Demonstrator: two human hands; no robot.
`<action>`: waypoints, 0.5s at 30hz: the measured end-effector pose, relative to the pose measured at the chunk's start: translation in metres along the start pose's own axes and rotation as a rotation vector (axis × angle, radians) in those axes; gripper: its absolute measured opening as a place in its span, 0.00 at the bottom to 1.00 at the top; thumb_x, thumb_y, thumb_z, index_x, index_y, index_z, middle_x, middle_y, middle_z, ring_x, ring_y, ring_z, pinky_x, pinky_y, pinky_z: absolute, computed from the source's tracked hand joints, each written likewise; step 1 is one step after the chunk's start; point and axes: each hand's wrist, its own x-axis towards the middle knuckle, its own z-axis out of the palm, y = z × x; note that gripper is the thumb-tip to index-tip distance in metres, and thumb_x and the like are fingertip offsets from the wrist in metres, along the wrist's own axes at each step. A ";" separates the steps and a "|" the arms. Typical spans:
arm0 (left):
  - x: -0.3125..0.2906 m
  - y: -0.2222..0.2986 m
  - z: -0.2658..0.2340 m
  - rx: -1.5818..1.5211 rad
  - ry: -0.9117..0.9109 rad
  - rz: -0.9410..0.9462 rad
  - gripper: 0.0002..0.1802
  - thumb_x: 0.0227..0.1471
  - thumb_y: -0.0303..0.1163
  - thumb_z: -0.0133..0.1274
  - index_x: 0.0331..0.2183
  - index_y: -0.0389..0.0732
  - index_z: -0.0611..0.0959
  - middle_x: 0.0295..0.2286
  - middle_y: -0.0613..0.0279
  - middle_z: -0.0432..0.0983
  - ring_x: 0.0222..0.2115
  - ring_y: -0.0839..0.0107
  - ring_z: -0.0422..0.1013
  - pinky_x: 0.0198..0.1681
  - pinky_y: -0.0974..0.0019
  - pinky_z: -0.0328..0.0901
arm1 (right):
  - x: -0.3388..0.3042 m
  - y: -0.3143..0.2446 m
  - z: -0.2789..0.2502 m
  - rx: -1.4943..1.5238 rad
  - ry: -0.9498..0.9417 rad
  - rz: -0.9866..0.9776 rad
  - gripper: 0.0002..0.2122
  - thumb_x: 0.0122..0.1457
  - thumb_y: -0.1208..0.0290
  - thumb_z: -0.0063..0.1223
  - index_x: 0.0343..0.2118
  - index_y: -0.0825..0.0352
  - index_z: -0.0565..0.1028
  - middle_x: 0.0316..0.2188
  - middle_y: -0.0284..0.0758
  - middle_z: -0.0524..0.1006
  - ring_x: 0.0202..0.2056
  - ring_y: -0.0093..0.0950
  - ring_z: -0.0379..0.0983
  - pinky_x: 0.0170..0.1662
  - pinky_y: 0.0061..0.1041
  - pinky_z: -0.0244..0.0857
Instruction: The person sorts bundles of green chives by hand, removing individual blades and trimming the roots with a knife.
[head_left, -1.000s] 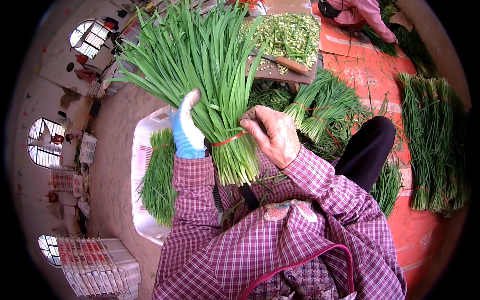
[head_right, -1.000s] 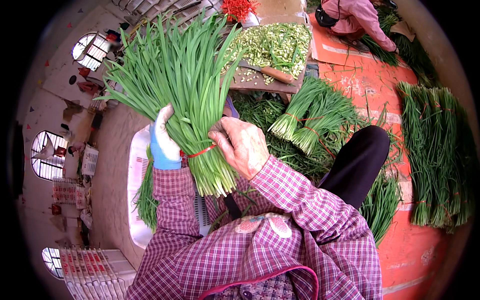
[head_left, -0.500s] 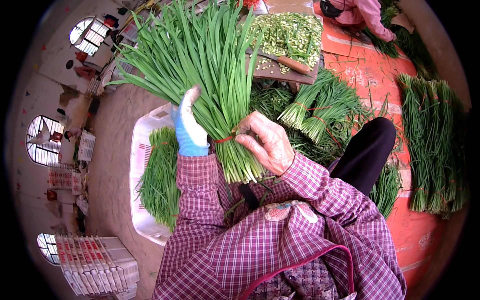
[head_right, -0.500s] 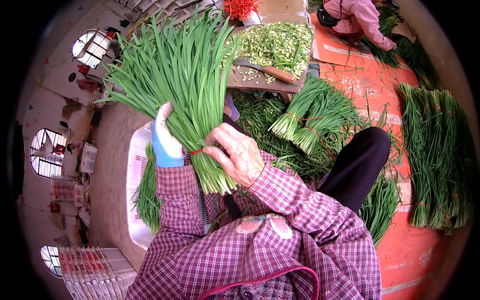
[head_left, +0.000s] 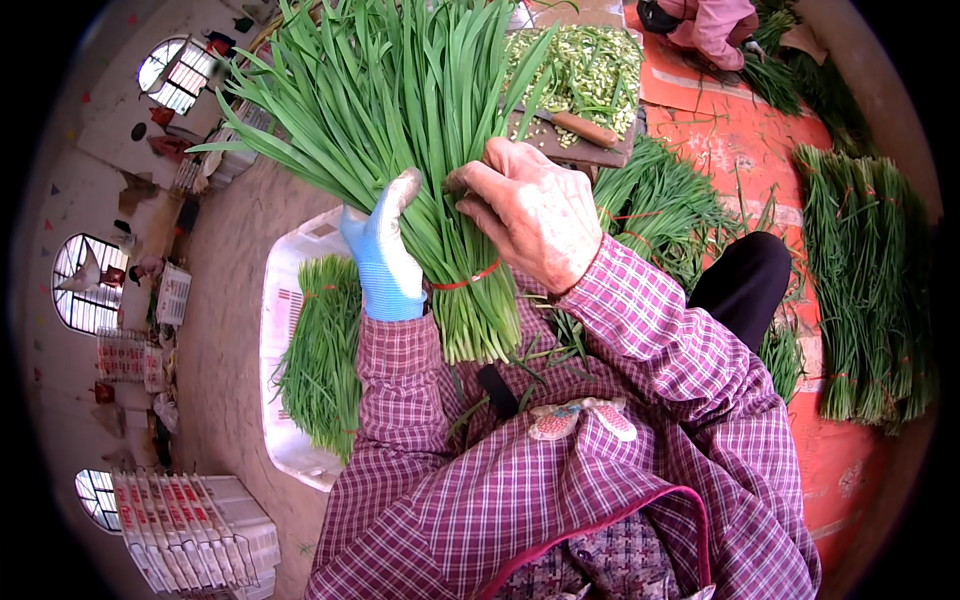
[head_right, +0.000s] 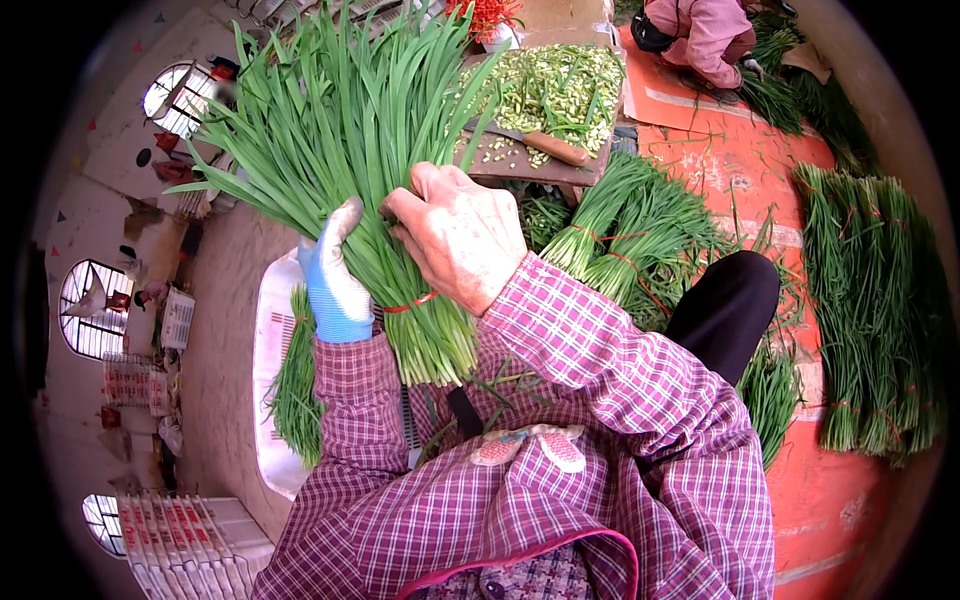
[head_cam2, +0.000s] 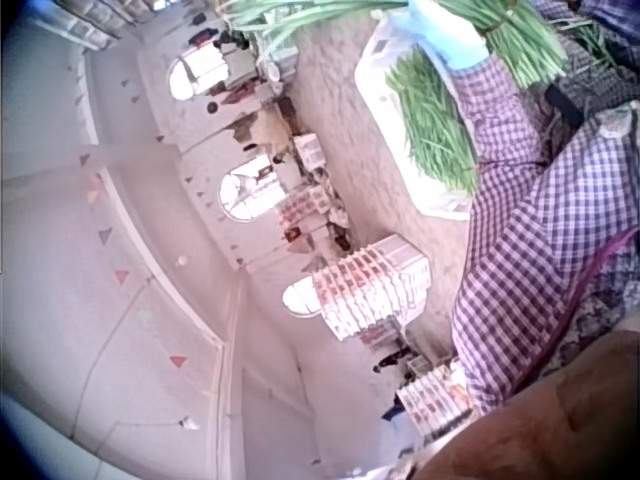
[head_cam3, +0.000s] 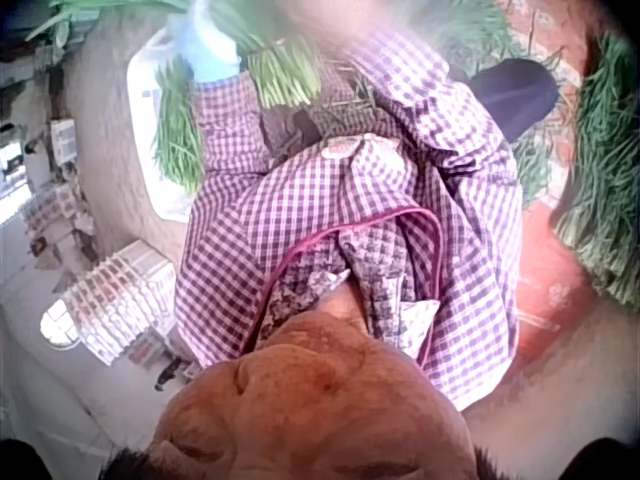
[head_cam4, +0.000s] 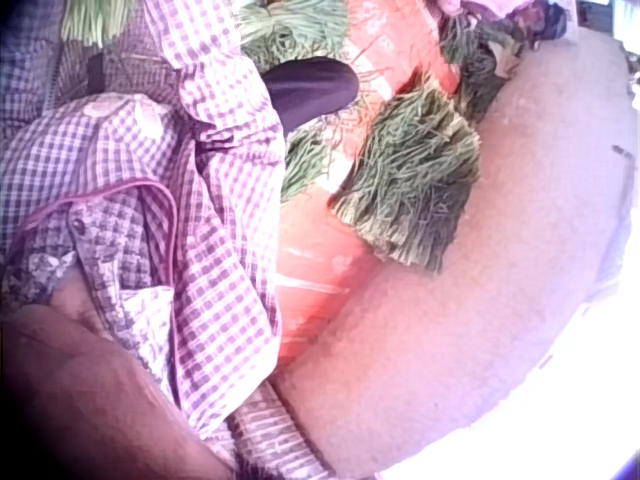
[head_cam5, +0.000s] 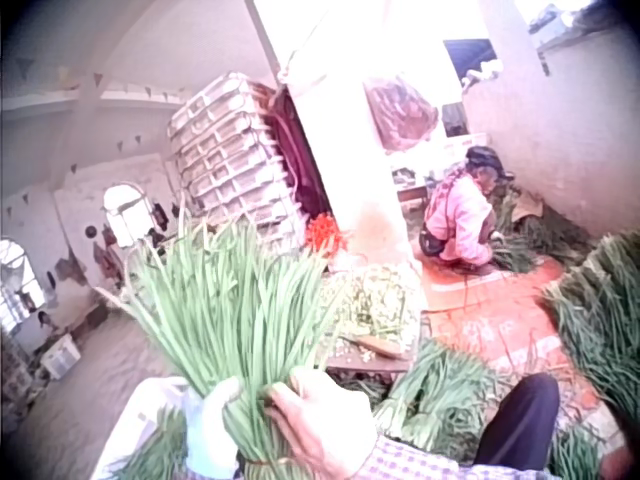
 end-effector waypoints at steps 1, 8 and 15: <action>-0.002 0.003 0.002 0.009 -0.011 -0.004 0.20 0.46 0.21 0.57 0.44 0.31 0.76 0.37 0.55 0.77 0.36 0.69 0.75 0.42 0.69 0.71 | 0.002 -0.001 0.002 0.003 0.001 -0.002 0.09 0.48 0.67 0.58 0.32 0.62 0.73 0.29 0.35 0.69 0.35 0.35 0.72 0.31 0.37 0.66; -0.001 -0.003 0.004 0.010 -0.024 -0.002 0.19 0.46 0.21 0.55 0.44 0.31 0.76 0.37 0.56 0.77 0.36 0.70 0.75 0.42 0.70 0.70 | 0.002 0.000 0.006 -0.096 -0.069 -0.001 0.12 0.43 0.67 0.62 0.29 0.63 0.70 0.29 0.35 0.68 0.35 0.34 0.72 0.30 0.36 0.67; -0.002 -0.001 0.006 0.037 -0.010 0.024 0.19 0.47 0.20 0.55 0.44 0.30 0.76 0.37 0.55 0.77 0.35 0.70 0.75 0.42 0.69 0.71 | 0.003 -0.002 0.010 -0.062 0.016 0.035 0.13 0.44 0.67 0.61 0.31 0.63 0.70 0.28 0.37 0.67 0.34 0.37 0.71 0.30 0.38 0.65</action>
